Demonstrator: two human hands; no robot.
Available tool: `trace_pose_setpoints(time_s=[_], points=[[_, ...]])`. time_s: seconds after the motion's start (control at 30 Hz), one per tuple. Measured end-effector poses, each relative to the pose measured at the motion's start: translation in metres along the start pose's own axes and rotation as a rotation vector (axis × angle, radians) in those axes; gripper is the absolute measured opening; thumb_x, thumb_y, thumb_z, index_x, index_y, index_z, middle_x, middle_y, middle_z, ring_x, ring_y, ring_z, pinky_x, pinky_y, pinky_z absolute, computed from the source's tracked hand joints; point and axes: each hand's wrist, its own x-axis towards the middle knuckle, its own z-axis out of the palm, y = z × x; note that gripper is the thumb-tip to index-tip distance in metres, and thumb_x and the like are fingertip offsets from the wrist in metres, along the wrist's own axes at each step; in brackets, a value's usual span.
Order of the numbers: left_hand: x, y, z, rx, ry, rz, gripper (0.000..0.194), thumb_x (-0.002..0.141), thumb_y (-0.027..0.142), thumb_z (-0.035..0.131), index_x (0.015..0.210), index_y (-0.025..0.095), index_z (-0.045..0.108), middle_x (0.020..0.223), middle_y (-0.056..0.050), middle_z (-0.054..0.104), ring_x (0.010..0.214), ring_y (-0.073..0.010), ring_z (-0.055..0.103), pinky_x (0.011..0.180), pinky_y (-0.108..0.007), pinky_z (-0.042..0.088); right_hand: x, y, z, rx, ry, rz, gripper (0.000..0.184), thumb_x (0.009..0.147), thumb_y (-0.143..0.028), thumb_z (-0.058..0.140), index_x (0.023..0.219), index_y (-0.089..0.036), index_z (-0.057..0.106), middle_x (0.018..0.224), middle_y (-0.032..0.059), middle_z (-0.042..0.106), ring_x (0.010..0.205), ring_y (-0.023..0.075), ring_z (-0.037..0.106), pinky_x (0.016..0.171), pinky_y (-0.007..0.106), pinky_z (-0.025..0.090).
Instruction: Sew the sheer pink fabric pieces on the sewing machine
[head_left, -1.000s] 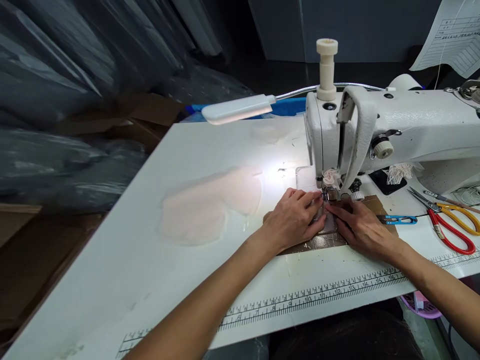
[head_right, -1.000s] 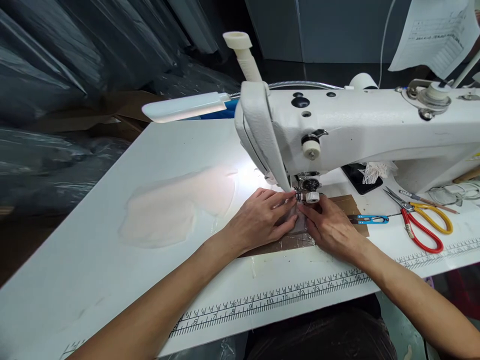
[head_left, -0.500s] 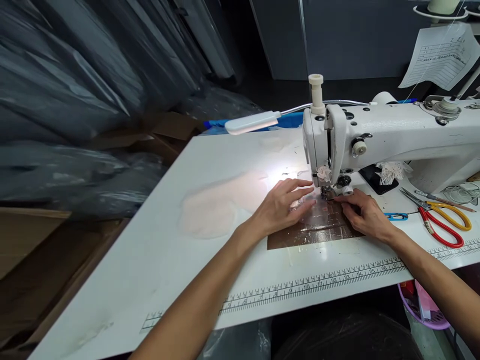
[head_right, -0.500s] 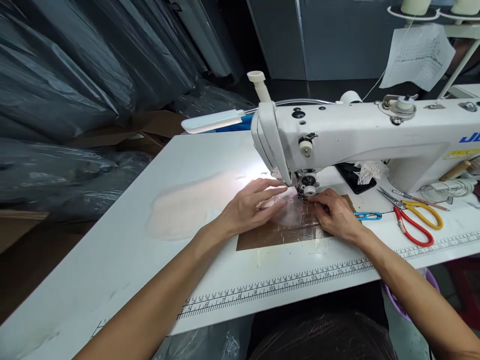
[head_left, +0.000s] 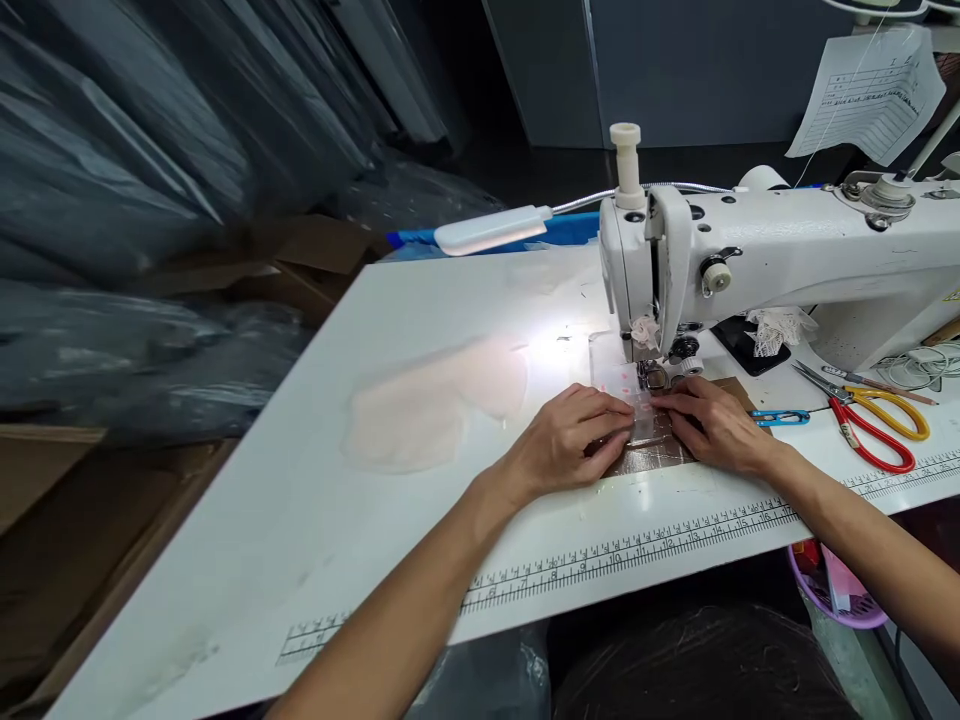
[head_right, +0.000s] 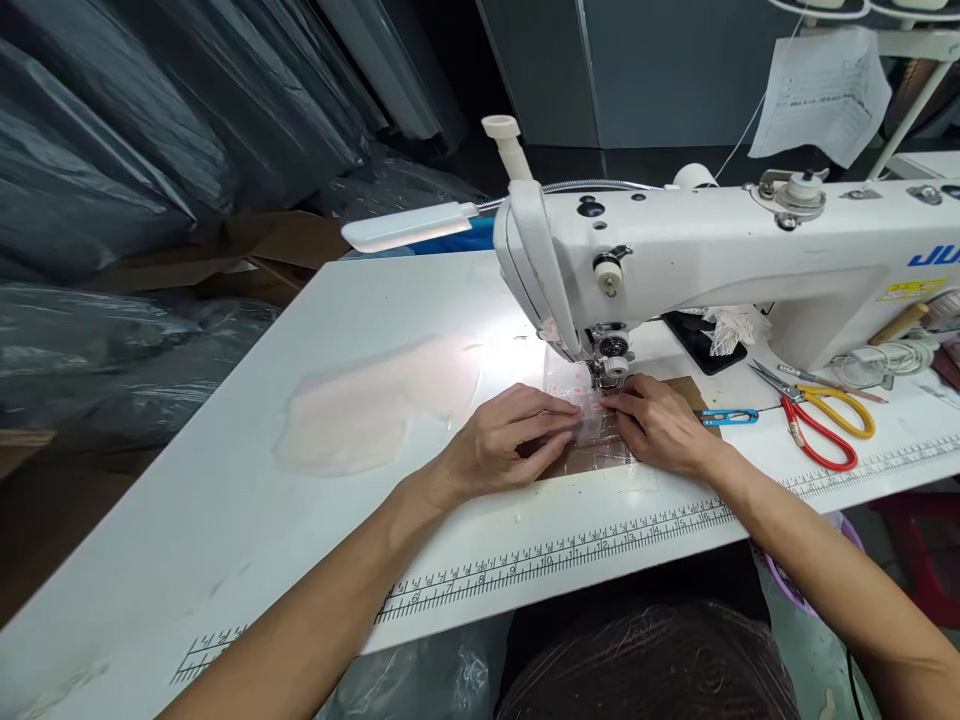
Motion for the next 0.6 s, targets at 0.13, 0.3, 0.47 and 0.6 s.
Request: trace_pose_setpoints(time_s=[0.13,0.3,0.47,0.6], points=[[0.0019,0.0025,0.0023,-0.010,-0.011,0.022,0.010,0.089,0.014,0.058,0.090,0.013,0.068,0.086,-0.007,0.075,0.073,-0.0167,0.069,0.062,-0.033,0.057,-0.0009,-0.0006,0.0005,-0.075,-0.048,-0.042,0.035,0.094,-0.018,0.046,0.121,-0.018,0.069,0.101,0.0121,0.060,0.094,0.0205,0.059,0.085,0.039,0.055],[0.0021,0.0036,0.0038,0.000,-0.049,0.036,0.014,0.091,0.017,0.056,0.091,0.015,0.069,0.087,-0.007,0.075,0.074,-0.0163,0.070,0.062,-0.032,0.059,-0.0009,-0.0005,0.0020,-0.085,-0.062,-0.039,0.036,0.094,-0.018,0.046,0.120,-0.017,0.069,0.102,0.0130,0.059,0.094,0.0213,0.057,0.085,0.040,0.055],[0.0006,0.0059,0.0009,0.022,-0.166,0.025,0.017,0.090,0.020,0.055,0.093,0.015,0.071,0.090,-0.008,0.075,0.076,-0.0185,0.069,0.067,-0.036,0.059,-0.0015,-0.0003,0.0021,-0.084,-0.080,-0.030,0.037,0.093,-0.018,0.044,0.121,-0.017,0.068,0.103,0.0134,0.058,0.095,0.0219,0.056,0.086,0.041,0.054],[0.0028,0.0052,-0.0033,0.055,-0.275,0.032,0.023,0.088,0.025,0.051,0.095,0.014,0.070,0.088,-0.008,0.073,0.073,-0.0197,0.067,0.066,-0.037,0.056,-0.0018,-0.0012,0.0008,-0.098,-0.112,-0.037,0.037,0.092,-0.017,0.046,0.123,-0.020,0.067,0.105,0.0124,0.058,0.097,0.0220,0.055,0.086,0.041,0.053]])
